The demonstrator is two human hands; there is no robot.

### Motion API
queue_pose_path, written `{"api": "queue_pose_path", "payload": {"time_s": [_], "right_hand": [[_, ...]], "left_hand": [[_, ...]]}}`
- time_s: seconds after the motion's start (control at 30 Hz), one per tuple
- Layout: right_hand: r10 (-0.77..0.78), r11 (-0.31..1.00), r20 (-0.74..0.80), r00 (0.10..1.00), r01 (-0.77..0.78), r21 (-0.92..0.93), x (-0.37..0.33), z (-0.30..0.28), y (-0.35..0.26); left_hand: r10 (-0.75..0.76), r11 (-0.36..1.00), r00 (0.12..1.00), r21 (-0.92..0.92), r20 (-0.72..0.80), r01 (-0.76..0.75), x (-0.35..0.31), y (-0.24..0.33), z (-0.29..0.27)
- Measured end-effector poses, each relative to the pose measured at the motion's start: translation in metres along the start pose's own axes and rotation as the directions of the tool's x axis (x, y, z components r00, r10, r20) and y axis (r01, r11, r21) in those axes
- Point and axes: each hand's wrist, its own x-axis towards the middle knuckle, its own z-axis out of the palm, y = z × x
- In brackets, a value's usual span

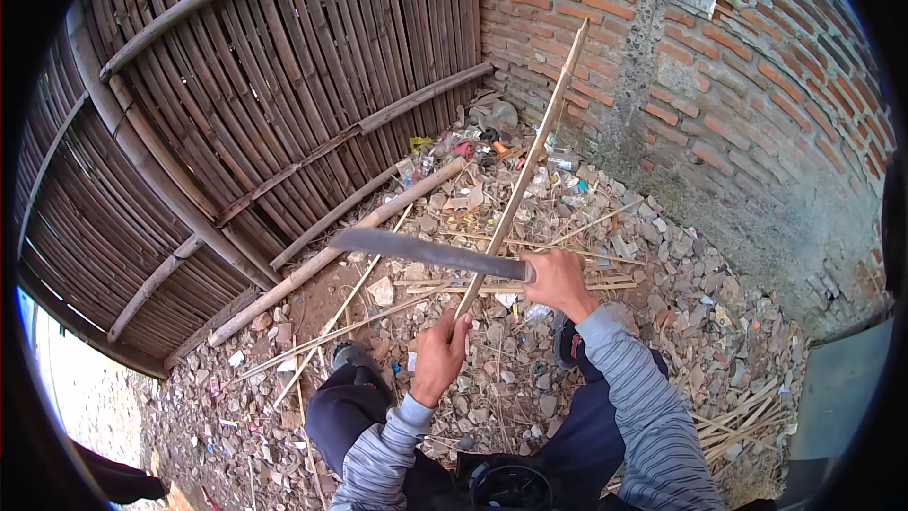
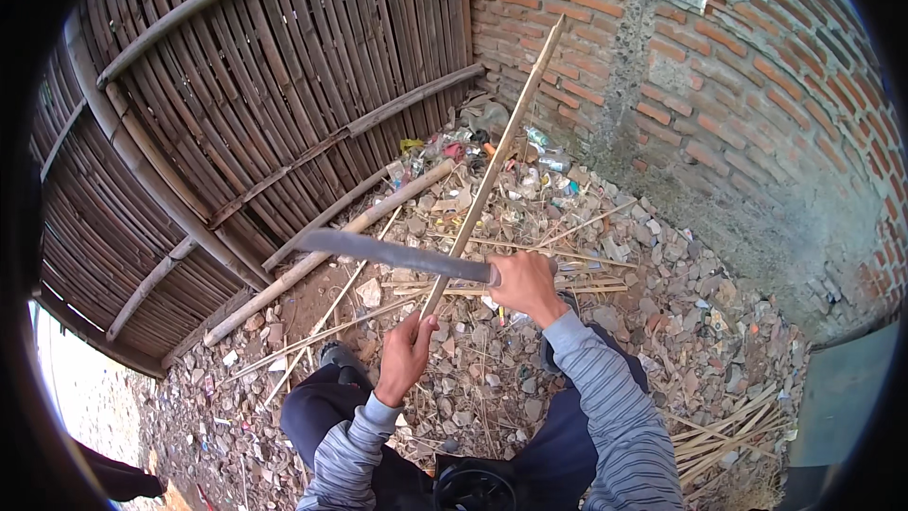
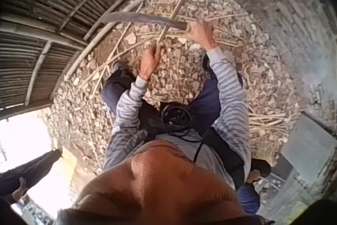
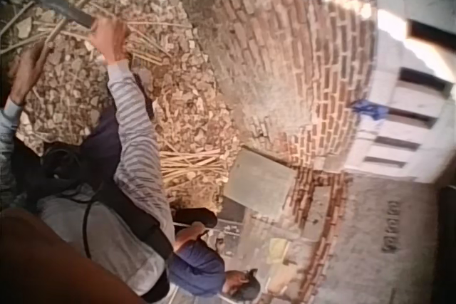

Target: The person trims and splits bamboo strips using a machete, shaving off layers and scraping the wood along its length.

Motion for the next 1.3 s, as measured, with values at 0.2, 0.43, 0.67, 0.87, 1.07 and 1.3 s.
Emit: {"api": "queue_pose_path", "payload": {"time_s": [0.2, 0.43, 0.67, 0.87, 1.07, 1.3], "right_hand": [[-0.082, 0.991, 0.207, 0.975, 0.102, -0.089, -0.007, 0.007, -0.032], [0.238, 0.964, 0.198, 0.951, -0.257, 0.072, 0.018, -0.012, -0.019], [0.103, 0.984, 0.236, 0.966, -0.134, 0.118, -0.010, 0.006, -0.039], [-0.055, 0.983, 0.217, 0.975, 0.014, 0.183, -0.022, 0.008, -0.069], [-0.020, 0.988, 0.277, 0.961, -0.023, 0.152, -0.015, 0.007, -0.052], [0.146, 0.984, 0.274, 0.951, -0.168, 0.058, -0.014, 0.032, -0.017]], "left_hand": [[0.115, 0.974, 0.983, 0.209, -0.141, -0.084, -0.001, -0.017, 0.010], [0.119, 0.936, 0.984, 0.347, -0.135, -0.066, -0.002, -0.024, 0.012], [0.083, 0.934, 0.990, 0.356, -0.116, -0.037, 0.003, -0.015, 0.019], [0.135, 0.922, 0.980, 0.381, -0.148, -0.069, 0.009, -0.040, 0.027], [0.032, 0.930, 0.984, 0.366, -0.176, 0.035, 0.017, -0.053, 0.024], [0.051, 0.913, 0.986, 0.408, -0.161, 0.019, 0.009, -0.039, 0.023]]}}
